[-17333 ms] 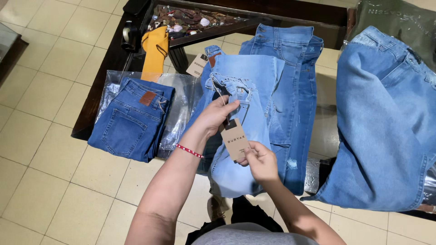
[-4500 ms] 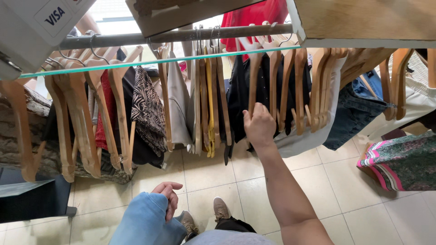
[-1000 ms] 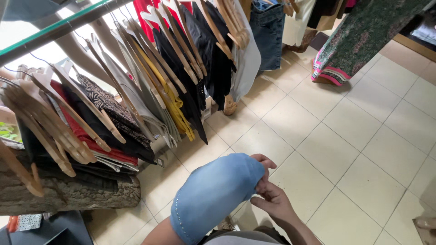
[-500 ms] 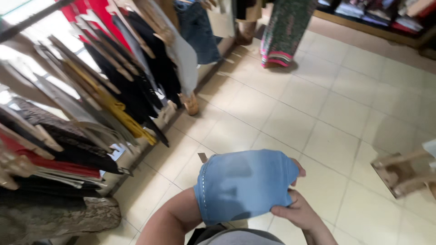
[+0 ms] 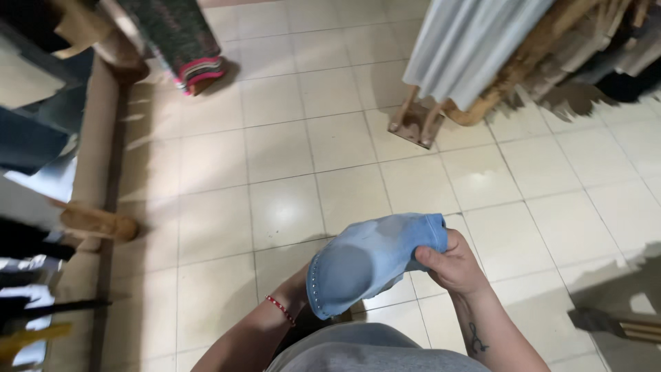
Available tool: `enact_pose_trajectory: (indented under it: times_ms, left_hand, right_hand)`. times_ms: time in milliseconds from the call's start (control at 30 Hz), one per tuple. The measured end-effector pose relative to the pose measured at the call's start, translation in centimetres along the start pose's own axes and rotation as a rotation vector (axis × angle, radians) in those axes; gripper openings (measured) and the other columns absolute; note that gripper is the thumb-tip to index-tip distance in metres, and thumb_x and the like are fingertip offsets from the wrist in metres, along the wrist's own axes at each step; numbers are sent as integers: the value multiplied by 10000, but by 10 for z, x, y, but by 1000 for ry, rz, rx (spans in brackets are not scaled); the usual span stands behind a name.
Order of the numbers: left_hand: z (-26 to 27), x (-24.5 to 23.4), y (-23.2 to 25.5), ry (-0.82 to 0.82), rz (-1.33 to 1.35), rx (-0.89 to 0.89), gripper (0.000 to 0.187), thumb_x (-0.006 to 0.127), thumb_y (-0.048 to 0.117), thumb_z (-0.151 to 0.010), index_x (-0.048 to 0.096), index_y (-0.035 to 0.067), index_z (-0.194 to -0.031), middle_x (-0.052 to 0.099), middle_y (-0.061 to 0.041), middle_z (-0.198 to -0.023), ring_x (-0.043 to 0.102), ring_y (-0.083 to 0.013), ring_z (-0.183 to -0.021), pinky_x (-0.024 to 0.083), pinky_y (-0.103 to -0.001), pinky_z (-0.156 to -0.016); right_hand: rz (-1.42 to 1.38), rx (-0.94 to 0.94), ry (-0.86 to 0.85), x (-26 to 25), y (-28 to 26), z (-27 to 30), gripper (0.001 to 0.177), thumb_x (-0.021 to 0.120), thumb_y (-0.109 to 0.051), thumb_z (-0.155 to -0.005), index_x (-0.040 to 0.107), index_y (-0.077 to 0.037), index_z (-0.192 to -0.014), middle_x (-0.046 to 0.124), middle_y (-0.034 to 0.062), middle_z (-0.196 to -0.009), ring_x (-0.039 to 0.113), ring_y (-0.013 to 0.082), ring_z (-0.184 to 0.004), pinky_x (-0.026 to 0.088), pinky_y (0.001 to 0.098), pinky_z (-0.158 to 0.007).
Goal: The person picks up a pair of blue jeans from a display table, unfolds them to show the design and tags, then folds them back and places them into a clear plastic bag.
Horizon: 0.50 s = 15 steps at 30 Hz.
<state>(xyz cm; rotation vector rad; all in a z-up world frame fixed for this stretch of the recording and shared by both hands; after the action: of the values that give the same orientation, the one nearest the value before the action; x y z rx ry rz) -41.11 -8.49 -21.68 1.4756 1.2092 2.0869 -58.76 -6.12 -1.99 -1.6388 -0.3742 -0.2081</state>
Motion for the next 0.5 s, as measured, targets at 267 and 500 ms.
enact_pose_trajectory:
  times_ms: [267,500]
  left_hand:
    - [-126,126,132,-36,673,-145,1154,359,984,-870,574,83,-1558,624,-233,-1525,562,-389,-1438,362,-611,-1252]
    - [-239,160,172,133,538,-219,1079,464,865,-831,559,118,-1604,650,-162,-1480,598,-354,-1372,439,-551,-1203]
  right_hand:
    - [455,21,-236,22,-50,78,351,834,-238,-1035,666,-92,-763,604,-59,-745,595,114,-696,471,272,-674]
    - [-16,298,134,-129,24,100,586,1032,-330,-744,773,6,-1148,783,116,-982,722,303,-959,629,509,-820]
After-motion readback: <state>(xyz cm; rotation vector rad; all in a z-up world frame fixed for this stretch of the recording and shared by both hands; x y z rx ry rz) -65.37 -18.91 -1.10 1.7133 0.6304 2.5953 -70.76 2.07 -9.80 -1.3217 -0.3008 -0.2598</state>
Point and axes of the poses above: each hand's wrist, its own z-axis away from the middle knuckle, its own x-axis out of the palm, y = z × x, the point moved 10 cm from there along -z, towards the middle knuckle
